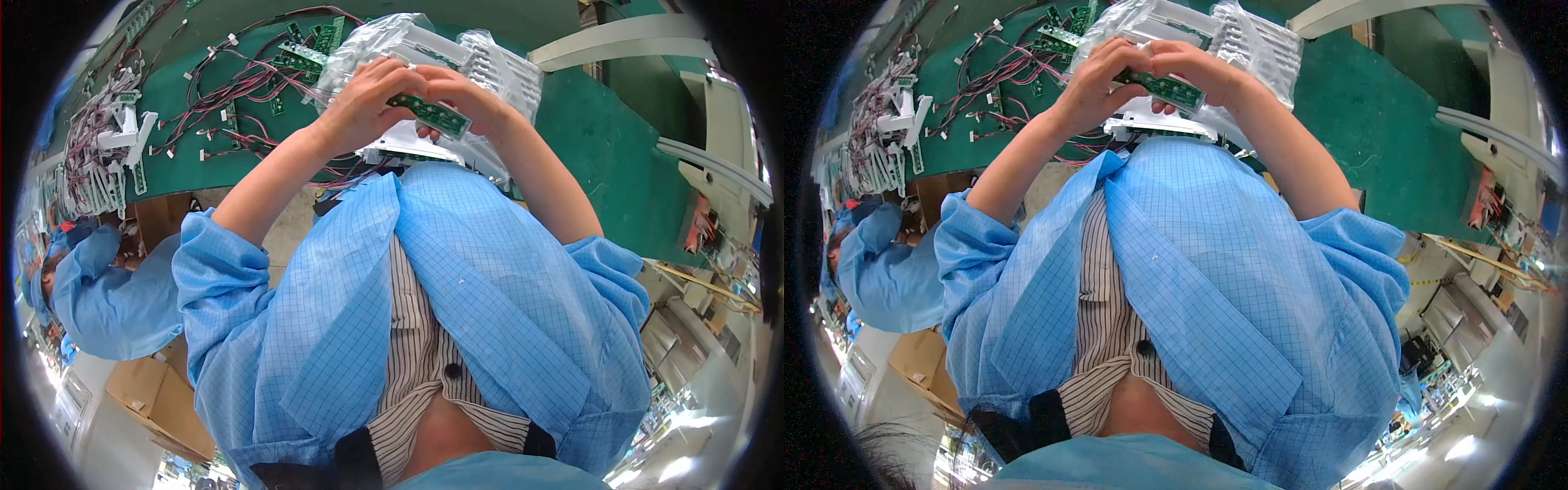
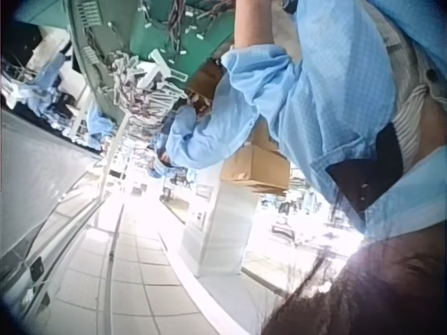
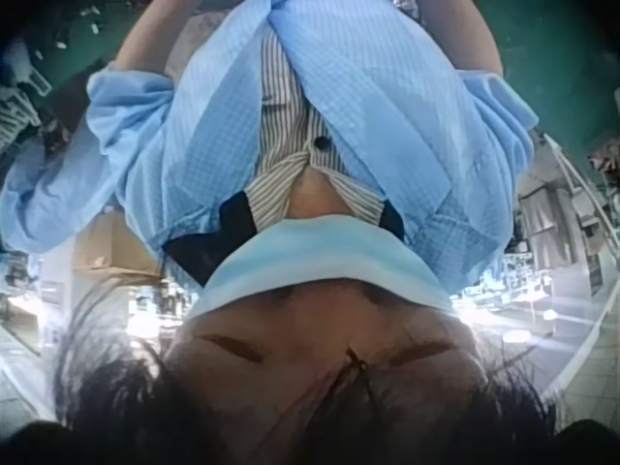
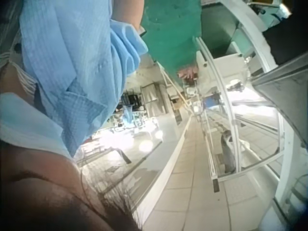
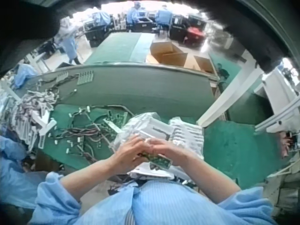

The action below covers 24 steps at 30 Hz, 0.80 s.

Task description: The recorder is taking individual printed circuit boards from a workstation and placing them into clear plastic bags for packaging.

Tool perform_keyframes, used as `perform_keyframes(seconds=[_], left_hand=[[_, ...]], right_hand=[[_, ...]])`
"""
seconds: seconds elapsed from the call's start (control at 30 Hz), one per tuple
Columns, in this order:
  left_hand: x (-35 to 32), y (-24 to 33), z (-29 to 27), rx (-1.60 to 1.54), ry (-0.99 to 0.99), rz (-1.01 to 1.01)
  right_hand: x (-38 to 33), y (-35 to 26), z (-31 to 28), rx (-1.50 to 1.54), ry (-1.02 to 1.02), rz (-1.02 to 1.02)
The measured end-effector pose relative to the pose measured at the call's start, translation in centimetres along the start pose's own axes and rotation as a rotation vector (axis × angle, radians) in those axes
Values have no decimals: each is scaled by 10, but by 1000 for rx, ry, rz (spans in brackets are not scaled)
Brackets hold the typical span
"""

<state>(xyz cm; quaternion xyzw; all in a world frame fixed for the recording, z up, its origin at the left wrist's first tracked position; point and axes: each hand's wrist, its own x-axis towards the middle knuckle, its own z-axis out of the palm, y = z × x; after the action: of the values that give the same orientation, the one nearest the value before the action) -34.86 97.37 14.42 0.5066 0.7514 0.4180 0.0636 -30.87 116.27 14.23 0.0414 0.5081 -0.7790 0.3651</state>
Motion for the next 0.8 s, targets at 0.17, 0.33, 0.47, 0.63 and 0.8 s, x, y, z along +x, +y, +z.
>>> perform_keyframes(seconds=[0.17,0.33,0.47,0.63,0.8], left_hand=[[-3,-7,-1,-144,132,1],[-18,-24,-30,106,328,-212],[-59,-48,-68,819,-49,-737],[-34,-1,-45,483,189,-553],[-35,-18,-19,-521,245,-620]], right_hand=[[2,12,16,-174,48,-136],[0,4,18,-249,23,-77],[-5,7,15,-273,61,-88],[-1,15,13,-225,24,-187],[-1,21,18,-322,70,-251]])
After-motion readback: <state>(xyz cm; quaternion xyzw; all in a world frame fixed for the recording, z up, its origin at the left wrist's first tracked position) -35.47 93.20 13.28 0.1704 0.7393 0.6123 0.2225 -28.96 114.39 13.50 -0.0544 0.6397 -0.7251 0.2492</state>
